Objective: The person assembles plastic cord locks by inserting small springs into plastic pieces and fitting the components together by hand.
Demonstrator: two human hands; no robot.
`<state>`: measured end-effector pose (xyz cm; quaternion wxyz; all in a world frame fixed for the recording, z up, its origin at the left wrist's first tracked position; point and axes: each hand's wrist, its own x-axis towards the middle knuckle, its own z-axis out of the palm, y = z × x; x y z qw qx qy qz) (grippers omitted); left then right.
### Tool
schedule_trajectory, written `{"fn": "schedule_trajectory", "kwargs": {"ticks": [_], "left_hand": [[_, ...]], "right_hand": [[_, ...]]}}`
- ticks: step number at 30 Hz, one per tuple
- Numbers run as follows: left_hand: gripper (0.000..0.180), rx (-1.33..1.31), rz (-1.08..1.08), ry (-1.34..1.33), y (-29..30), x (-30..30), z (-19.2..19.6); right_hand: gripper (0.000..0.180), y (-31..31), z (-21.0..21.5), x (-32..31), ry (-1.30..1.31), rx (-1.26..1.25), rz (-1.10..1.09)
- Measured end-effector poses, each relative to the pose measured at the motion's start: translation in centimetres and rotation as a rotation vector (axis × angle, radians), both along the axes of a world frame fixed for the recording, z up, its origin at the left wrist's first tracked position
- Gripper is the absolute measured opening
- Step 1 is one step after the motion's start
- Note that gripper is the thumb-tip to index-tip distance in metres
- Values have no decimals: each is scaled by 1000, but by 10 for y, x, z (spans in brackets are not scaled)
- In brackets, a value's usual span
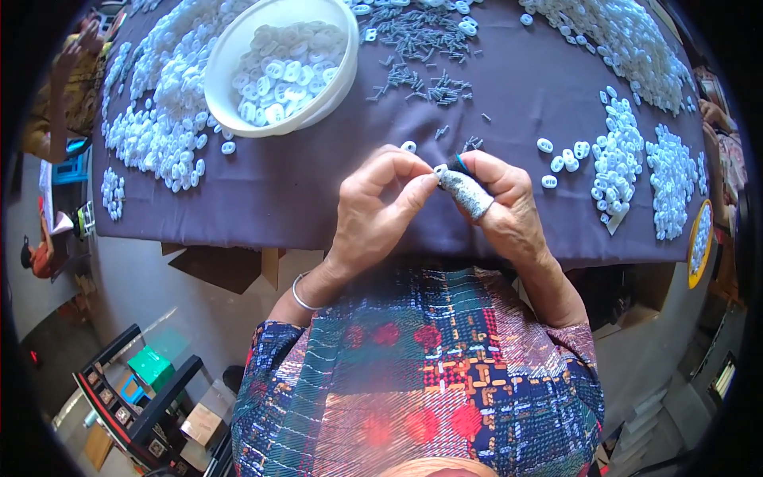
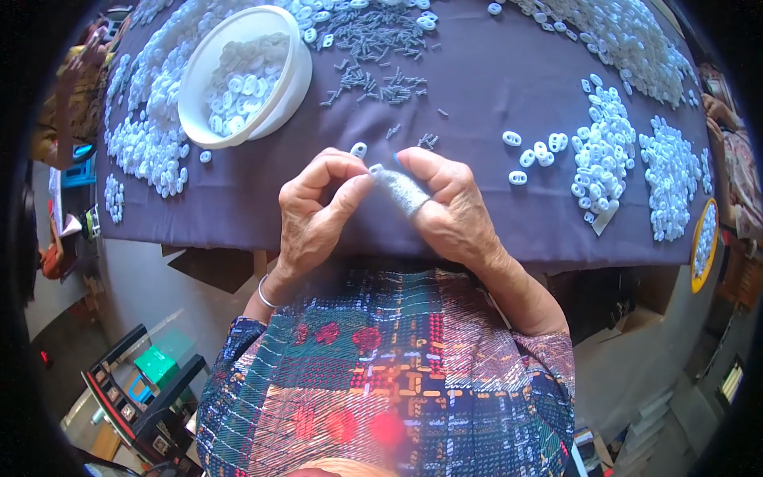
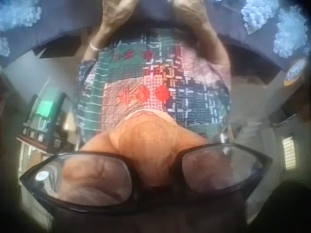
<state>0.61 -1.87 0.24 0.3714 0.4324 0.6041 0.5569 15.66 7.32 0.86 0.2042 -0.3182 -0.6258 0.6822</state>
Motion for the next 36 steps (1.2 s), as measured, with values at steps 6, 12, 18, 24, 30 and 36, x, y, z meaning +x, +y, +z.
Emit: {"fn": "schedule_trajectory", "kwargs": {"ticks": [6,12,18,24,30,36], "left_hand": [[8,-28,-104,44,-1,-6,4],[8,-120,-185,-49,-3,-8,16],[6,-92,-174,-16,1,-8,18],[6,-152,-178,37,-2,-8,18],[7,-109,-192,82,6,-2,19],[8,-93,-286,151,29,1,27]], "right_hand": [[7,-7,-2,8,11,175,88],[13,-6,2,11,60,335,97],[12,-6,2,13,49,201,52],[12,-5,-1,13,71,155,93],[13,-4,-3,20,114,46,50],[16,6,-8,43,140,234,15]]}}
